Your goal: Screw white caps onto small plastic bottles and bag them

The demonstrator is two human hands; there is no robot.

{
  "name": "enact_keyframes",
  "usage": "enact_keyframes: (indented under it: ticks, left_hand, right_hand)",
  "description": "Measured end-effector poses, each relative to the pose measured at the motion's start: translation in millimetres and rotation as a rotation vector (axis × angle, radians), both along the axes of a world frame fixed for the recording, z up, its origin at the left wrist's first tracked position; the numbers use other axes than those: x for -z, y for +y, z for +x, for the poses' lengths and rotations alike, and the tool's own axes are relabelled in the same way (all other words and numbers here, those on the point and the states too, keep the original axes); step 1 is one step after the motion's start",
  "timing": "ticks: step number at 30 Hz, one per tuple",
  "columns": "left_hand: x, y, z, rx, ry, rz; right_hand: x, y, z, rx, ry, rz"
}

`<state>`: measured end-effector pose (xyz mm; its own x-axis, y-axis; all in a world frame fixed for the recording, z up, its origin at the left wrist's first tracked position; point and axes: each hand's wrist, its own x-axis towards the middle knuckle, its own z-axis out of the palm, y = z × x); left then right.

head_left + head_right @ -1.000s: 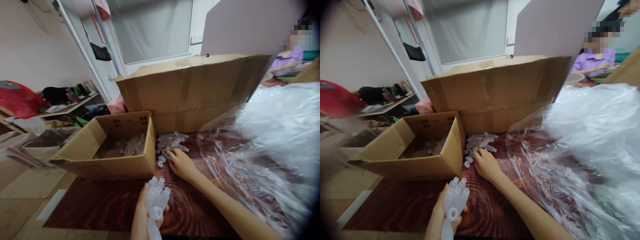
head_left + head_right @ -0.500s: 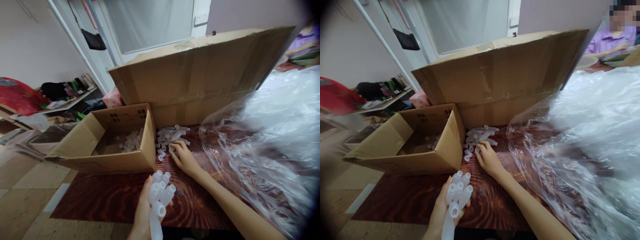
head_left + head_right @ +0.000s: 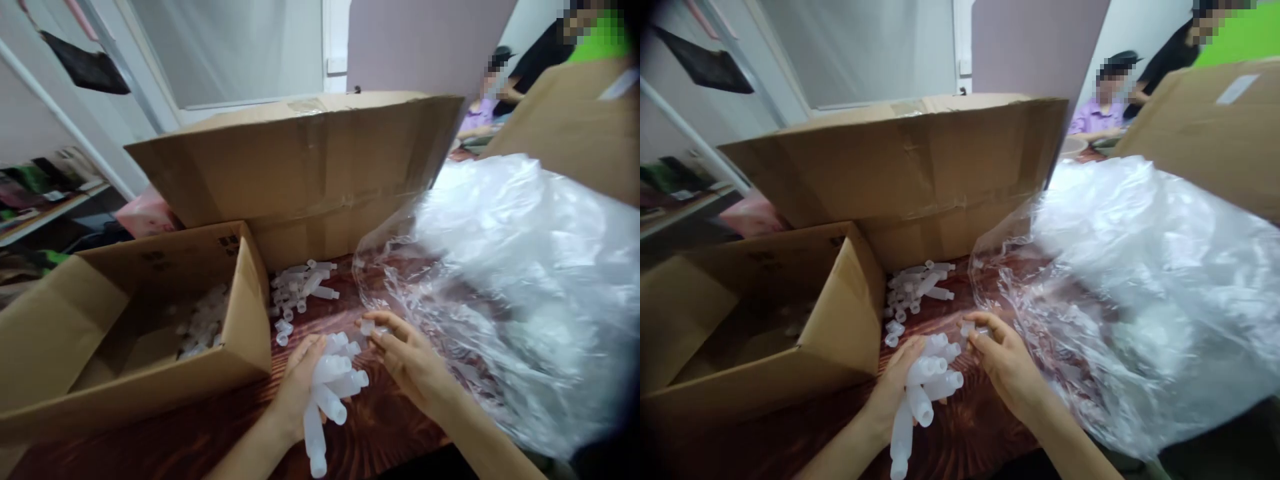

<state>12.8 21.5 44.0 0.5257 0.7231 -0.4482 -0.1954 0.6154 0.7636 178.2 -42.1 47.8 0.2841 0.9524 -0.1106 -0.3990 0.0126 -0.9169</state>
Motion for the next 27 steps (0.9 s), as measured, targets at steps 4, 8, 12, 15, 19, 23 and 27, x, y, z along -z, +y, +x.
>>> enact_keyframes:
  ticks: [4,8,12,15,19,23,27]
  left_hand:
    - [5.5,10,23,0.158,-0.065,0.104]
    - [17.7,16,33,0.236,-0.115,0.117]
    - [27.9,21,31,0.329,-0.140,0.102]
    - [29.9,24,30,0.383,-0.146,0.126]
    - [27.4,25,30,0.433,-0.141,0.189]
    - [25.7,25,29,0.438,-0.140,0.198]
    - [26.1,26,28,0.464,-0.118,0.233]
  right_hand:
    - [-16.4,-21,22,-0.049,-0.760,-0.005]
    - [-30.6,-28,28,-0.142,-1.182,0.017]
    - [-41.4,-27,27,-0.251,-1.375,0.039]
    - [-48.9,-24,27,-0.347,-1.482,0.003]
    - [-56.4,-22,27,-0.427,-1.641,-0.013]
    - [-62.5,-19,26,-0.453,-1.682,-0.010]
    - [-68.1,-17,26,-0.522,-1.626,-0.077]
